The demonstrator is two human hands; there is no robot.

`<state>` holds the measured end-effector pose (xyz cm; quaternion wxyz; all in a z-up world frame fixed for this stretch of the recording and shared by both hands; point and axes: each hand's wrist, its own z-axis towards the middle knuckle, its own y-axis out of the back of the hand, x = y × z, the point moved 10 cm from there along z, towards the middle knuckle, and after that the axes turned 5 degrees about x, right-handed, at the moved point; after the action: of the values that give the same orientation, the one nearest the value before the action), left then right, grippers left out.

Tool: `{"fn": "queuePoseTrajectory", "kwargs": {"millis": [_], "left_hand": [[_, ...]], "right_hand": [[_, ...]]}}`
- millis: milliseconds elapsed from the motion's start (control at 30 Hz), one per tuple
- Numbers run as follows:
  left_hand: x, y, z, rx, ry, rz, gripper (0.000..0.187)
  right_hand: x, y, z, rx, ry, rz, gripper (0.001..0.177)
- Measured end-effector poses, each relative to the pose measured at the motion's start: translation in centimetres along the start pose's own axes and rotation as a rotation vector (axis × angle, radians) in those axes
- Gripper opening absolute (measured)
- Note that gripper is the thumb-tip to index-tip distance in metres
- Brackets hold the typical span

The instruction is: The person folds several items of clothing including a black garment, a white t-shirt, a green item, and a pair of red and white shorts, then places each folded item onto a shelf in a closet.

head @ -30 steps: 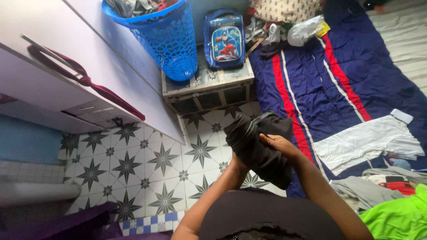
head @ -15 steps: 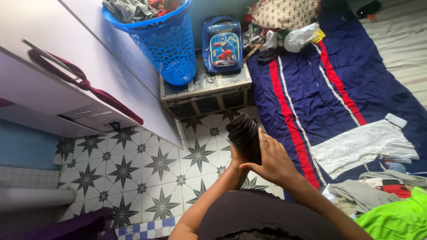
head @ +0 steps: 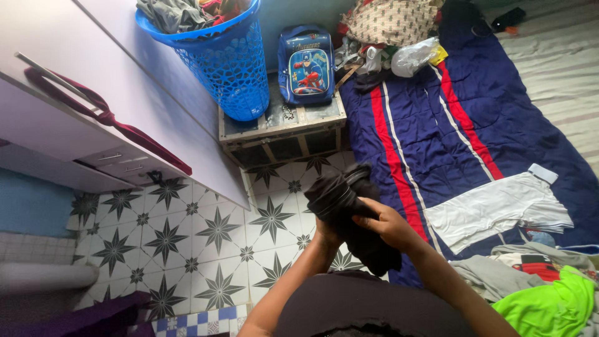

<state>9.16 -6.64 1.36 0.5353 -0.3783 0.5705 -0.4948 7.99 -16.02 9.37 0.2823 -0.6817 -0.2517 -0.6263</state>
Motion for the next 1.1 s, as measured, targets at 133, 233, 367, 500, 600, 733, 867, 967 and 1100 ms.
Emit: {"fn": "queuePoseTrajectory", "kwargs": {"millis": [133, 233, 367, 500, 600, 733, 867, 967, 1100], "left_hand": [[0.2, -2.2, -0.9, 0.029, 0.002, 0.060, 0.034], [0.4, -2.9, -1.3, -0.074, 0.003, -0.013, 0.040], [-0.4, -4.5, -2.4, -0.048, -0.069, 0.038, 0.049], [-0.3, -4.4, -2.7, -0.064, -0.053, -0.059, 0.078], [-0.9, -1.8, -3.0, -0.141, -0.063, -0.071, 0.082], [-2.8, -1.1, -2.9, -0.012, -0.175, 0.018, 0.080], [-5.0, -1.9, -3.5, -0.074, -0.211, 0.123, 0.095], [-7.2, -3.2, -3.9, -0.077, -0.203, 0.159, 0.096], [-10.0, -4.9, -5.6, -0.052, -0.153, 0.220, 0.100]], "right_hand": [[-5.7, 2.1, 0.2, -0.014, -0.227, 0.275, 0.048], [-7.5, 3.9, 1.2, -0.067, -0.256, 0.148, 0.043], [-0.5, 4.7, 1.2, -0.282, 0.204, -0.520, 0.025], [3.5, 3.4, -0.4, -0.438, 0.105, -0.599, 0.021], [6.0, 1.0, -1.0, -0.413, 0.159, -0.617, 0.022], [6.9, -2.1, -0.6, -0.259, 0.166, -0.738, 0.049], [7.3, -5.6, 0.8, -0.229, 0.179, -0.975, 0.111], [7.8, -5.8, 2.5, -0.249, 0.160, -0.745, 0.083], [4.7, -6.6, 5.4, -0.163, -0.057, -0.484, 0.071]]}}
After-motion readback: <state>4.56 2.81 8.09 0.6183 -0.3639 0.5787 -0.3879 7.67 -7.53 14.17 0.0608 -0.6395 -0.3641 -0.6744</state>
